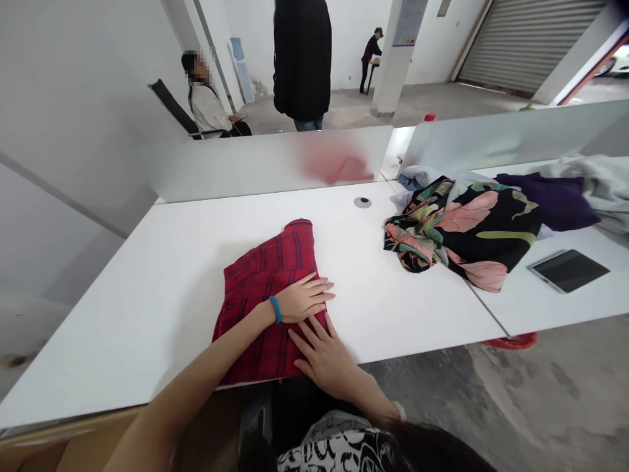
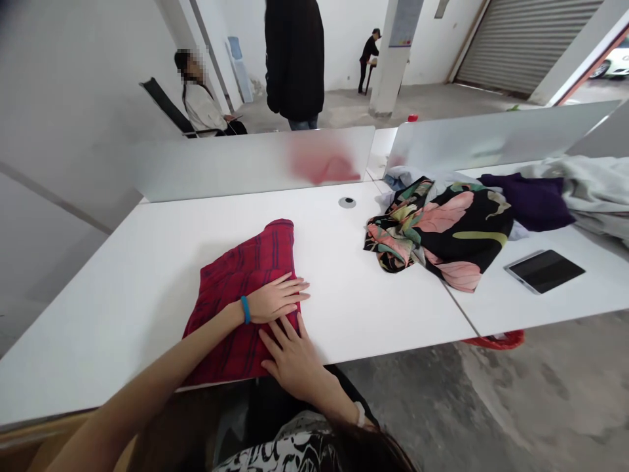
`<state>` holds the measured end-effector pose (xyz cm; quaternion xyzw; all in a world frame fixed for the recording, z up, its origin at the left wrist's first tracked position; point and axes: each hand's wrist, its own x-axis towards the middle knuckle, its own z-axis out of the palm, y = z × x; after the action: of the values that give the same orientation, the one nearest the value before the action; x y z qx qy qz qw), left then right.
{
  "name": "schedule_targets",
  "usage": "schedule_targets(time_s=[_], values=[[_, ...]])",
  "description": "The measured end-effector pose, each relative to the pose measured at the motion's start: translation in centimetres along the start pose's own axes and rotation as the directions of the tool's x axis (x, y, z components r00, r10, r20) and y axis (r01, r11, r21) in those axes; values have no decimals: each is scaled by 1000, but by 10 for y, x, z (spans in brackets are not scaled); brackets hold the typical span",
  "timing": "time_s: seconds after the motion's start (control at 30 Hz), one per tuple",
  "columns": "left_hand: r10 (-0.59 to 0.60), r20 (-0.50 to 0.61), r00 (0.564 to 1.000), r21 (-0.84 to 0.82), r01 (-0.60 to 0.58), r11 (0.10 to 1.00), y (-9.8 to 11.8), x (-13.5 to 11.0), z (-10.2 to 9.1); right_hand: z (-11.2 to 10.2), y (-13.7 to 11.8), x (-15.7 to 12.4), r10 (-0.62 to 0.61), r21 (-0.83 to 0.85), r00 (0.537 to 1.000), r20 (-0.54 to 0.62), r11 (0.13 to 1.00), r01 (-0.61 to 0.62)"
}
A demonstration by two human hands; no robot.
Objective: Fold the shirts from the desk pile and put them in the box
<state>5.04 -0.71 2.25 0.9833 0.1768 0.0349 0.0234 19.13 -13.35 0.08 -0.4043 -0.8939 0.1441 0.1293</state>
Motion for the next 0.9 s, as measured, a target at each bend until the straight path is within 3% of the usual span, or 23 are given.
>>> schedule_targets(time_s=[0.1, 0.3, 0.43, 0.57, 0.67, 0.8, 0.9], values=[[20, 23, 1000, -1, -20, 1000, -36, 0, 7, 1, 1, -1, -12, -20, 1000, 7, 1000, 12], [-148, 32, 988, -42, 150, 988, -98, 8, 10, -1, 1, 0, -20, -37, 1000, 9, 999, 21], [-292, 28, 956, -96, 294, 951, -115, 13, 17, -4, 1, 1, -15, -32, 1000, 0, 999, 15], [-363, -52, 930, -135, 353, 926, -110, 13, 17, -5, 0, 0, -7, -18, 1000, -3, 1000, 7], [-449, -140, 883, -127, 433, 892, -106, 16, 8, -6, 0, 0, -3, -8, 1000, 2, 1000, 3], [-606, -258, 752, -119, 598, 793, -120, 29, -5, -5, 0, 0, 4, 9, 1000, 13, 1000, -4], [-677, -216, 704, -118, 669, 734, -134, 40, 0, -5, 0, 0, 12, 26, 1000, 22, 1000, -13]])
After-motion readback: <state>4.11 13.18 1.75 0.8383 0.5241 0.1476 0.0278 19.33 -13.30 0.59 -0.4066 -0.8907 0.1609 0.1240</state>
